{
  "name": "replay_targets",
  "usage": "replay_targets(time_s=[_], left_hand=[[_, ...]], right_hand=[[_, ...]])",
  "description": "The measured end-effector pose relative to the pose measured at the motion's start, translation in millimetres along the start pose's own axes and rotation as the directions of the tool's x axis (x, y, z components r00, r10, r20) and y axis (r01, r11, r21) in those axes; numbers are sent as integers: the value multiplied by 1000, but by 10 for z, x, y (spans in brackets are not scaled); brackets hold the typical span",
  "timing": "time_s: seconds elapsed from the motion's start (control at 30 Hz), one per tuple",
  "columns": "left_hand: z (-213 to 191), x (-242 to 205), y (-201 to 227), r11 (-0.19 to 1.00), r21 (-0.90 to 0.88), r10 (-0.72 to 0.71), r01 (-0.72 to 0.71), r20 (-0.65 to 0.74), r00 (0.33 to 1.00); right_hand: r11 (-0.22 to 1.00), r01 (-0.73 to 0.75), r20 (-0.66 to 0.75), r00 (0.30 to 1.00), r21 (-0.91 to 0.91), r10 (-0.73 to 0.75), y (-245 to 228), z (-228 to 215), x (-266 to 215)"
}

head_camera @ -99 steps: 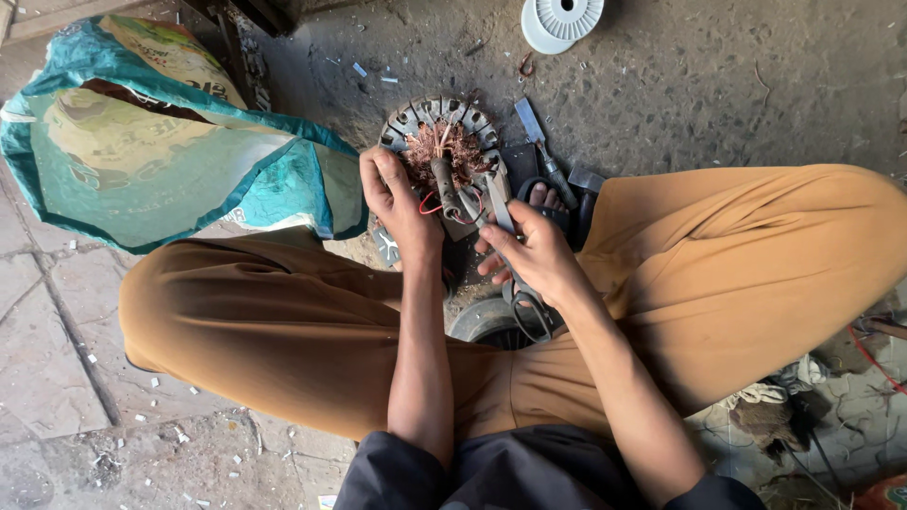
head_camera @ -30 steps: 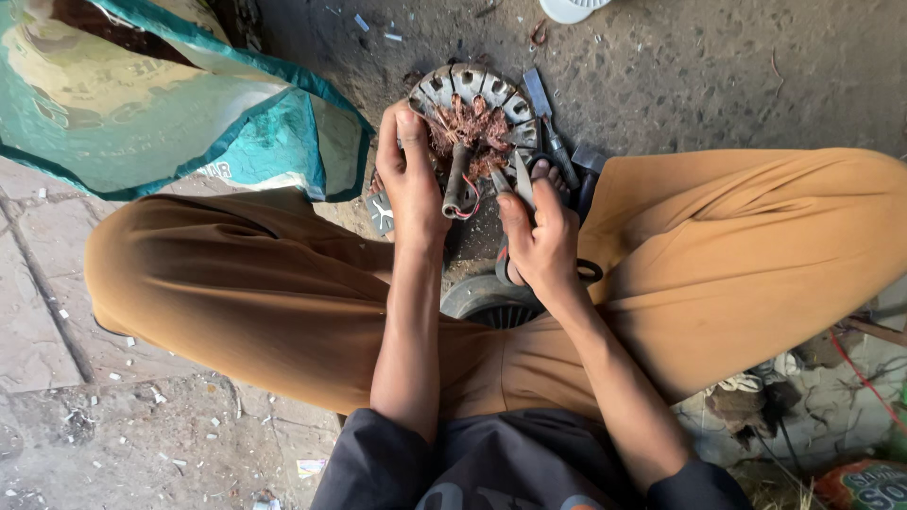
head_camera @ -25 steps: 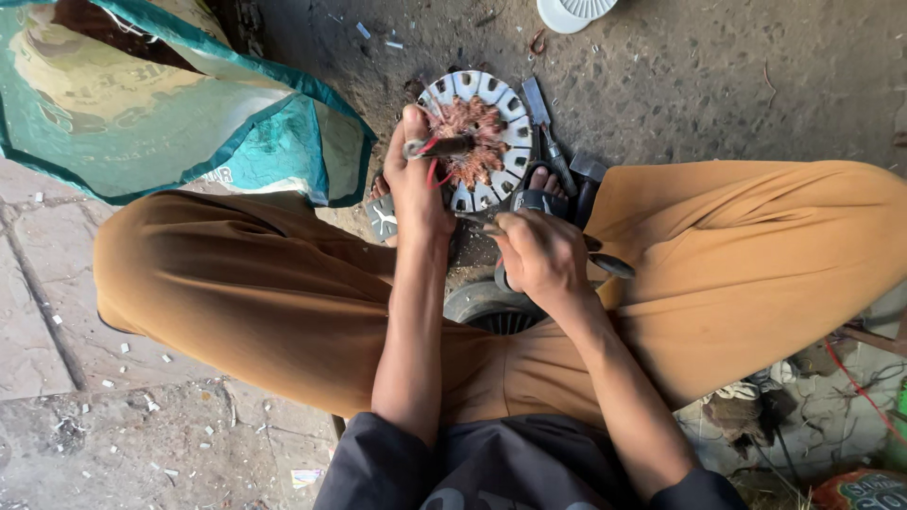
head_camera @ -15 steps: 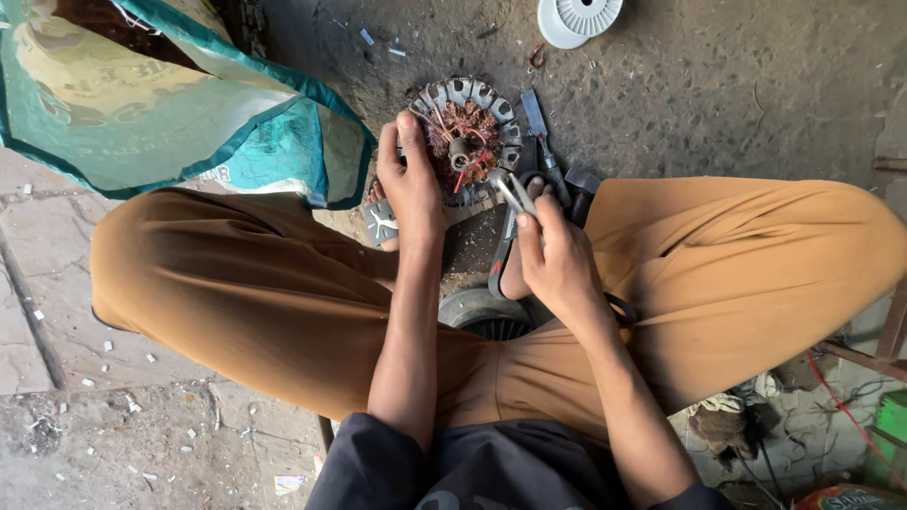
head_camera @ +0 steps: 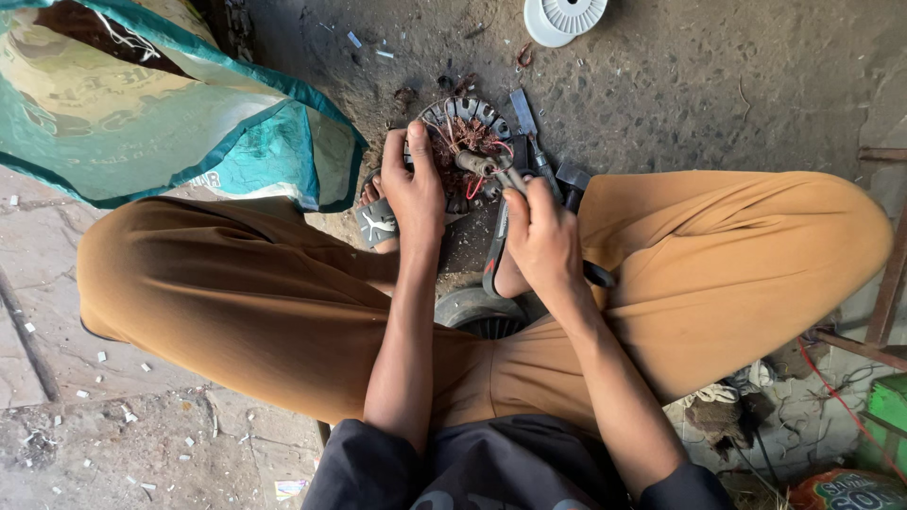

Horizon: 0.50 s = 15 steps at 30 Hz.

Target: The person sits cross-legged on the floor and uses pliers to pull and cut copper wires from a circular electrical component. The person repeatedly rotates the component and continues removing wires throughout the clip.

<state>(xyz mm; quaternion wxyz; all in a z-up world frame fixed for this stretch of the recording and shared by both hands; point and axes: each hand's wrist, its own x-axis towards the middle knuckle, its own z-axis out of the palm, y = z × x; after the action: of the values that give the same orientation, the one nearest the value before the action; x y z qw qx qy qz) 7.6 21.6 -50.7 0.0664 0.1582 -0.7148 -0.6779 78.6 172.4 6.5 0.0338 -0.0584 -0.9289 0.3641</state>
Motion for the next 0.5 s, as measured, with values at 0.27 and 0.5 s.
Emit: replay_targets(time_s=[0.27, 0.5], left_hand=[[73, 66, -83, 968, -243, -89, 61, -106, 990], [54, 38, 84, 926, -376, -57, 17, -95, 994]], right_hand=[[353, -680, 628, 731, 642, 267, -73, -277, -149], [401, -713, 670, 692, 575, 270, -123, -98, -109]])
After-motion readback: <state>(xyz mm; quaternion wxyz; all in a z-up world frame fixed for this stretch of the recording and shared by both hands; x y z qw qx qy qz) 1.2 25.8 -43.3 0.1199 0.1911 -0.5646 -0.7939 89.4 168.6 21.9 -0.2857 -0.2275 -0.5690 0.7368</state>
